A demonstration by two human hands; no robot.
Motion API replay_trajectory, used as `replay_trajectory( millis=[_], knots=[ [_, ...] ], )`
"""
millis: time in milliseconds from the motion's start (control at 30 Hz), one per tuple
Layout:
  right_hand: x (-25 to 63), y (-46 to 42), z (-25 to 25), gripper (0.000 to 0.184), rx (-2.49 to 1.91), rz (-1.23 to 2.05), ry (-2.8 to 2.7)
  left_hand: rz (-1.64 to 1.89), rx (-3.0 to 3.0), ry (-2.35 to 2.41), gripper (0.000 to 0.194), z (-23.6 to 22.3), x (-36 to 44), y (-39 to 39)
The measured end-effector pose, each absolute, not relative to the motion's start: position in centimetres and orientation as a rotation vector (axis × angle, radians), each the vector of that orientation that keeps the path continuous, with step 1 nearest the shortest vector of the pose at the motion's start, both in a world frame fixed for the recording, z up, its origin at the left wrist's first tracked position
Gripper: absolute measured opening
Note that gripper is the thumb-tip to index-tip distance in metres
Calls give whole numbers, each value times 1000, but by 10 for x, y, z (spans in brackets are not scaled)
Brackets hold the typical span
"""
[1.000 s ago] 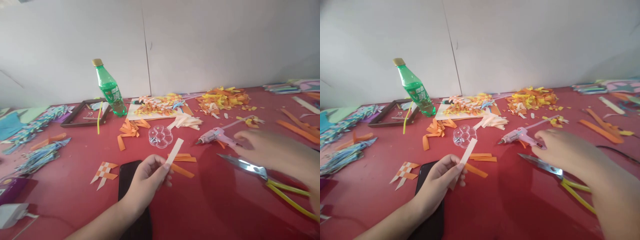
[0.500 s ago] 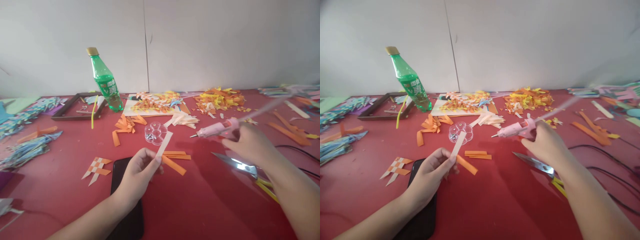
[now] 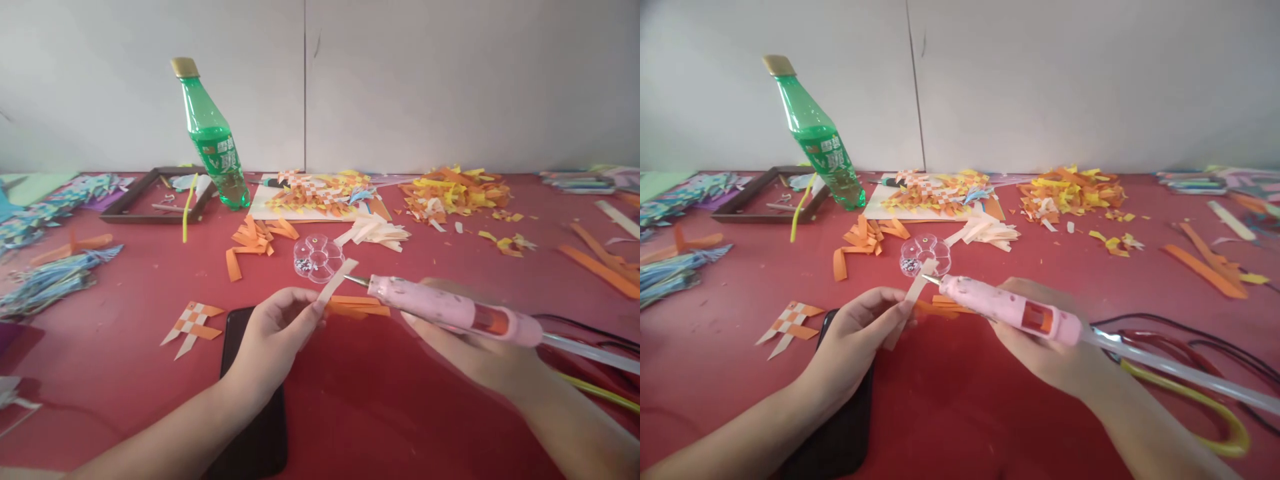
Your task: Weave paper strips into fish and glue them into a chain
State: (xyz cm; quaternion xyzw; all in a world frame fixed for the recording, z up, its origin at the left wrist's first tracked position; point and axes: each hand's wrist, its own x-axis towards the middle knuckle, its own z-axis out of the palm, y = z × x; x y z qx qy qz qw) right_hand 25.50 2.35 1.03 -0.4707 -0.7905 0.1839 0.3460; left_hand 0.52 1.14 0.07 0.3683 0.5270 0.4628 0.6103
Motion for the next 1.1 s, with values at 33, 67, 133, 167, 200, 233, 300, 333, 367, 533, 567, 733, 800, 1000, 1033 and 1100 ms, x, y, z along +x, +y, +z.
replay_trajectory(
  millis=[33, 67, 133, 167, 200, 233, 300, 333, 367, 533, 567, 733, 800, 1000, 1033, 1100],
  knots=[
    [253, 22, 10, 17, -1199, 510, -2097, 1056, 854, 1231, 23, 1, 5, 12],
    [251, 21, 9, 18, -1176, 519, -2131, 1043, 855, 1247, 24, 1, 4, 12],
    [248, 20, 6, 15, -1140, 469, -2145, 1019, 863, 1266, 24, 1, 3, 13],
    [247, 19, 4, 14, -1126, 434, -2139, 1012, 868, 1269, 24, 1, 3, 13],
    [247, 19, 2, 13, -1113, 400, -2134, 1011, 874, 1270, 23, 0, 3, 13],
    [247, 19, -1, 12, -1097, 364, -2133, 1018, 882, 1272, 22, 0, 2, 13],
    [247, 19, -6, 15, -1048, 274, -2138, 1042, 897, 1273, 20, 0, 2, 13],
    [248, 19, -8, 19, -1006, 232, -2143, 1054, 902, 1275, 20, 1, 2, 13],
    [248, 20, -9, 22, -963, 205, -2151, 1062, 906, 1277, 19, 1, 2, 13],
    [246, 19, -8, 18, -957, 99, -2228, 1092, 931, 1295, 17, 4, 2, 12],
    [245, 19, -7, 15, -996, 60, -2245, 1097, 938, 1299, 17, 4, 3, 12],
    [241, 18, -5, 11, -1040, -17, -2262, 1089, 959, 1334, 20, 1, 3, 12],
    [242, 19, -5, 12, -1035, -34, -2262, 1077, 973, 1333, 20, 0, 2, 13],
    [242, 19, -6, 13, -999, -65, -2282, 1088, 983, 1345, 13, 2, 3, 13],
    [242, 19, -6, 13, -996, -69, -2283, 1082, 981, 1345, 13, 2, 4, 12],
    [242, 18, -6, 12, -1001, -76, -2281, 1079, 980, 1344, 13, 3, 4, 12]
  ],
)
